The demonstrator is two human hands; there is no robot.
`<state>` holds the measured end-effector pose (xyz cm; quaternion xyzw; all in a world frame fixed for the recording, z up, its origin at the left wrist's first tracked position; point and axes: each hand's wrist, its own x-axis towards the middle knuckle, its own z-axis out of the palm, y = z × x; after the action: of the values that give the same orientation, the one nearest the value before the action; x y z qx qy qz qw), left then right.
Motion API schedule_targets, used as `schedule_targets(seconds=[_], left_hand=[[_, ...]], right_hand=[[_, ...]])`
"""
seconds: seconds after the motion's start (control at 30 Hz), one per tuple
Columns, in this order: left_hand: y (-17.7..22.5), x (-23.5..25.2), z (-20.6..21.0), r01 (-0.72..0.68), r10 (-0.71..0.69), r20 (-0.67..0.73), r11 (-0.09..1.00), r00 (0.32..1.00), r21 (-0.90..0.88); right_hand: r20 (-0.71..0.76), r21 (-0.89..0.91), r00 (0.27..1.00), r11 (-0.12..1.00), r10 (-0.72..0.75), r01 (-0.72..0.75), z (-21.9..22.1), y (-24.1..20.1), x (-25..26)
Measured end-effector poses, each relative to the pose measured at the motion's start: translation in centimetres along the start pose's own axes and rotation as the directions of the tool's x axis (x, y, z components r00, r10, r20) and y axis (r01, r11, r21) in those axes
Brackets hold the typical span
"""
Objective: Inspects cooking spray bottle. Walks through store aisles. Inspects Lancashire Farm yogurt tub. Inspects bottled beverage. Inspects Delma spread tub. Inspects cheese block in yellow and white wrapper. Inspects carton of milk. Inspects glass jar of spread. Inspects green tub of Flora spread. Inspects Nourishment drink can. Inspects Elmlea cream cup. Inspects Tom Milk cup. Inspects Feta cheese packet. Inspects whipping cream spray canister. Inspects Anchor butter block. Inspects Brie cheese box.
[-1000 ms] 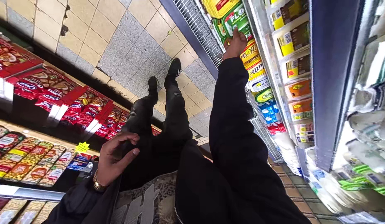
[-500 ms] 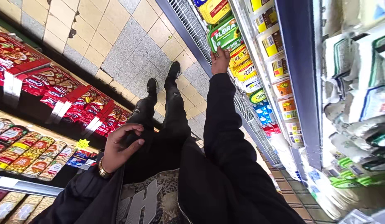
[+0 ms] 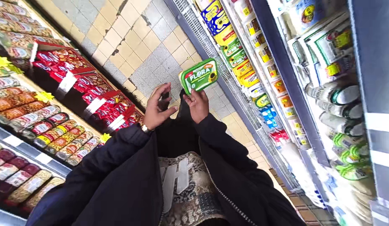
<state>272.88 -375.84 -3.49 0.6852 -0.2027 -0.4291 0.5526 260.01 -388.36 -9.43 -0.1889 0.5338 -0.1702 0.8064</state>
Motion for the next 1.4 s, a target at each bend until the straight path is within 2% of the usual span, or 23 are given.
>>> schedule_targets(seconds=[0.1, 0.23, 0.37, 0.5, 0.63, 0.7, 0.8, 0.9, 1.0, 1.1, 1.23, 1.4], left_hand=[[2.1, -1.7, -1.8, -0.052, 0.051, -0.041, 0.998, 0.998, -0.020], [4.3, -3.9, -4.2, -0.159, 0.150, -0.094, 0.983, 0.984, -0.095], [5.7, -5.3, -7.1, -0.264, 0.242, -0.132, 0.944, 0.961, -0.195], [6.5, -6.6, -9.9, -0.310, 0.287, -0.119, 0.908, 0.951, -0.283], [7.1, -7.1, -12.9, -0.310, 0.301, -0.083, 0.877, 0.950, -0.368], [7.4, -7.6, -14.3, -0.291, 0.301, -0.038, 0.869, 0.953, -0.400], [7.5, -8.3, -16.1, -0.277, 0.330, 0.056, 0.864, 0.942, -0.421], [7.5, -8.8, -16.9, -0.271, 0.371, 0.163, 0.858, 0.914, -0.436], [7.8, -9.1, -16.8, -0.248, 0.387, 0.250, 0.858, 0.888, -0.449], [8.1, -8.9, -16.9, -0.216, 0.392, 0.365, 0.873, 0.845, -0.437], [8.3, -8.2, -17.4, -0.144, 0.375, 0.557, 0.899, 0.741, -0.413], [7.9, -7.8, -17.0, -0.111, 0.319, 0.596, 0.927, 0.737, -0.359]], right_hand=[[0.085, 0.025, 0.995, 0.998, -0.053, 0.051, 4.3, 0.4, -6.2], [0.165, 0.020, 0.975, 0.989, -0.146, 0.145, 9.1, 1.7, -12.1], [0.199, -0.010, 0.954, 0.972, -0.226, 0.233, 12.2, 3.5, -15.1], [0.268, -0.059, 0.920, 0.948, -0.285, 0.311, 13.6, 5.2, -16.9], [0.371, -0.044, 0.874, 0.934, -0.313, 0.354, 12.4, 6.1, -17.4], [0.380, -0.040, 0.838, 0.898, -0.391, 0.437, 10.7, 5.9, -16.9], [0.449, -0.091, 0.717, 0.771, -0.533, 0.630, 8.2, 4.2, -16.6], [0.571, -0.125, 0.624, 0.695, -0.534, 0.708, 7.0, 2.3, -18.1], [0.623, -0.129, 0.568, 0.645, -0.538, 0.753, 6.6, 1.9, -19.1], [0.590, -0.132, 0.561, 0.617, -0.580, 0.776, 5.7, 2.3, -19.9], [0.525, -0.078, 0.557, 0.615, -0.643, 0.785, 4.5, 3.7, -20.9], [0.471, -0.072, 0.578, 0.624, -0.667, 0.778, 3.5, 5.2, -21.6]])
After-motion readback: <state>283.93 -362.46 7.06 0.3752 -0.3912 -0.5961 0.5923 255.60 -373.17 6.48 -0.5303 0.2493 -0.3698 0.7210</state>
